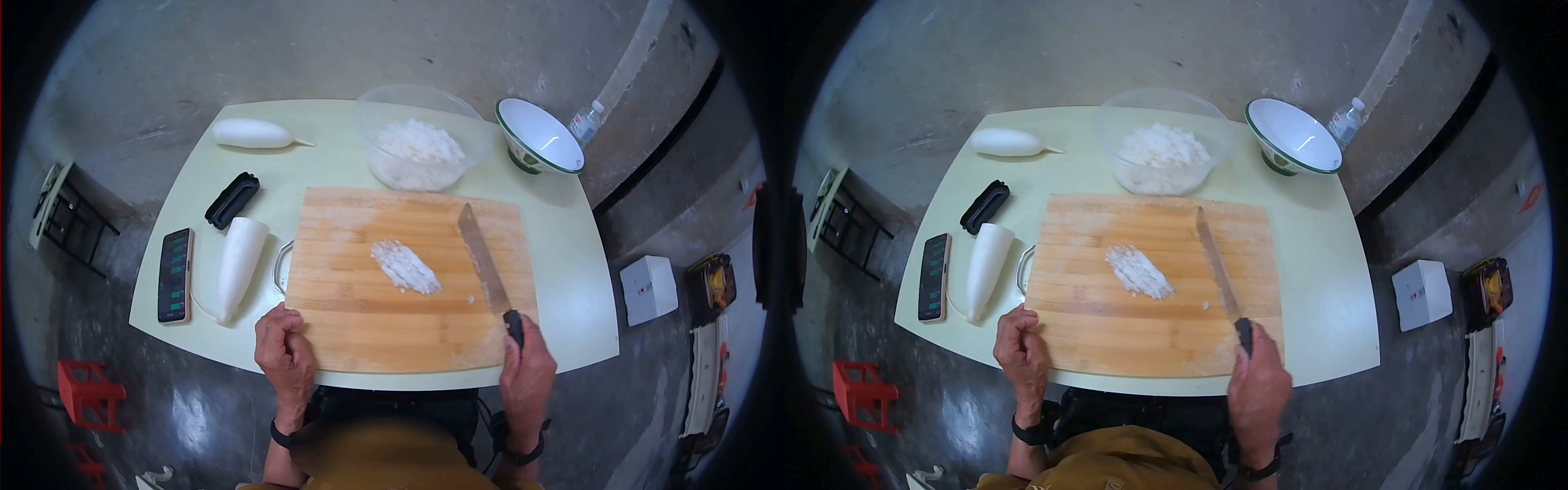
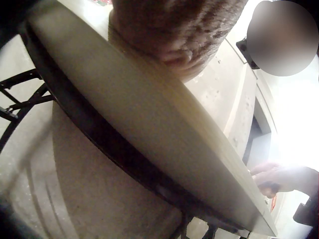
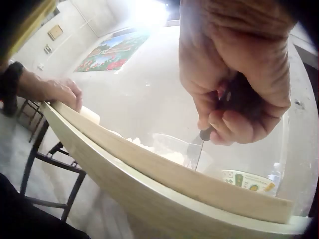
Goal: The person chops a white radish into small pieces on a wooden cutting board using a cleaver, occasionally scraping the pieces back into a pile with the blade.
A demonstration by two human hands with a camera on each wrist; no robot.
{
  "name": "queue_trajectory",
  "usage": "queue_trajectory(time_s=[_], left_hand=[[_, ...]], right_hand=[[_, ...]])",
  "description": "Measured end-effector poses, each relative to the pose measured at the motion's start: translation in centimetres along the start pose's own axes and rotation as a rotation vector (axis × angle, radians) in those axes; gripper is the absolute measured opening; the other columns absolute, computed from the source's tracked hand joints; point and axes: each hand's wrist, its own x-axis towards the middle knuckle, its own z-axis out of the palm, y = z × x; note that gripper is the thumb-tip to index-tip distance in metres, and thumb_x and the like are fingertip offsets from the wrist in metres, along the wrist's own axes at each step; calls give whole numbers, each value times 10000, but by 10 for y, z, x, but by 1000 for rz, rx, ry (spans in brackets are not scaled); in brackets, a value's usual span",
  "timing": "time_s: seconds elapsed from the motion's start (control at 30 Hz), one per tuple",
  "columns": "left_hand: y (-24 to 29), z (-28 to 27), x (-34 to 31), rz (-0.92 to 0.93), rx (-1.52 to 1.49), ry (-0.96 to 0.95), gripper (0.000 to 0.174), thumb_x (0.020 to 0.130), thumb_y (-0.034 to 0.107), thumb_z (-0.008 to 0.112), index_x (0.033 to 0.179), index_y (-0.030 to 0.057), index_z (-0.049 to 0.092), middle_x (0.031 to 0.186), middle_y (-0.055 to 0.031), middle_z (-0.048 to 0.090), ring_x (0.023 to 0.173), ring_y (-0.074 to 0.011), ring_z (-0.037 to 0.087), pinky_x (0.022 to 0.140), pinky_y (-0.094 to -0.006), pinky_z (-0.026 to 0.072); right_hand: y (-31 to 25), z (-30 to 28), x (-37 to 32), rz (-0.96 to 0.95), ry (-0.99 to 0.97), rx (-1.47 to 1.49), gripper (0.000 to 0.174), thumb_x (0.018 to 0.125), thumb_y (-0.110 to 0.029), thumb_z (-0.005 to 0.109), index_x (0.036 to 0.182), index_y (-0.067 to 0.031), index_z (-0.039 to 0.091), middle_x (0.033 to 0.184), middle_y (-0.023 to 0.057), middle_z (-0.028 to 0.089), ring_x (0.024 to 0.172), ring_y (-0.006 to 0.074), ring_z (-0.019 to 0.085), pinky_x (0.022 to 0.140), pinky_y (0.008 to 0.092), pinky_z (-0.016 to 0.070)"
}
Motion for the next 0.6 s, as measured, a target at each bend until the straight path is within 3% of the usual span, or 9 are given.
queue_trajectory(time_s=[0.1, 0.17, 0.2, 0.33, 0.6], left_hand=[[0, 1, 0, -12, -1, -6, 284, 733, -186, 436, 874, -13, 613, 906, -148, 655, 976, -334, 651, 912, -414, 534], [-2, 0, -2, -16, 3, -6, 282, 735, -184, 436, 873, -12, 612, 908, -147, 656, 985, -335, 651, 908, -411, 533], [-3, 0, -2, -18, 0, -10, 284, 736, -182, 437, 876, -12, 615, 911, -146, 656, 988, -337, 653, 901, -409, 532], [-3, 0, -2, -19, -18, -8, 300, 731, -182, 437, 888, -13, 628, 912, -146, 657, 988, -337, 660, 886, -404, 531], [-5, 1, -2, 10, 3, 14, 309, 722, -186, 440, 890, -11, 632, 904, -146, 658, 969, -335, 664, 888, -403, 537]], right_hand=[[-20, 13, -14, -55, -21, -26, 358, 914, -53, 614, 1267, -23, 566, 1021, 186, 652, 880, 408, 657, 719, 439, 541], [-40, 18, -15, 7, -156, 54, 365, 913, -16, 601, 1274, 12, 553, 1072, 242, 645, 966, 433, 649, 790, 435, 533], [-35, 28, -17, -105, -139, -10, 427, 903, -64, 640, 1311, -26, 519, 1014, 176, 629, 831, 385, 661, 677, 445, 540], [-40, 33, -9, -149, -132, 75, 424, 893, -53, 648, 1300, -32, 531, 1011, 170, 629, 822, 374, 664, 677, 441, 542], [-19, 16, 7, -99, -107, 137, 376, 894, -12, 634, 1263, 3, 560, 1096, 205, 655, 945, 386, 668, 778, 427, 545]])
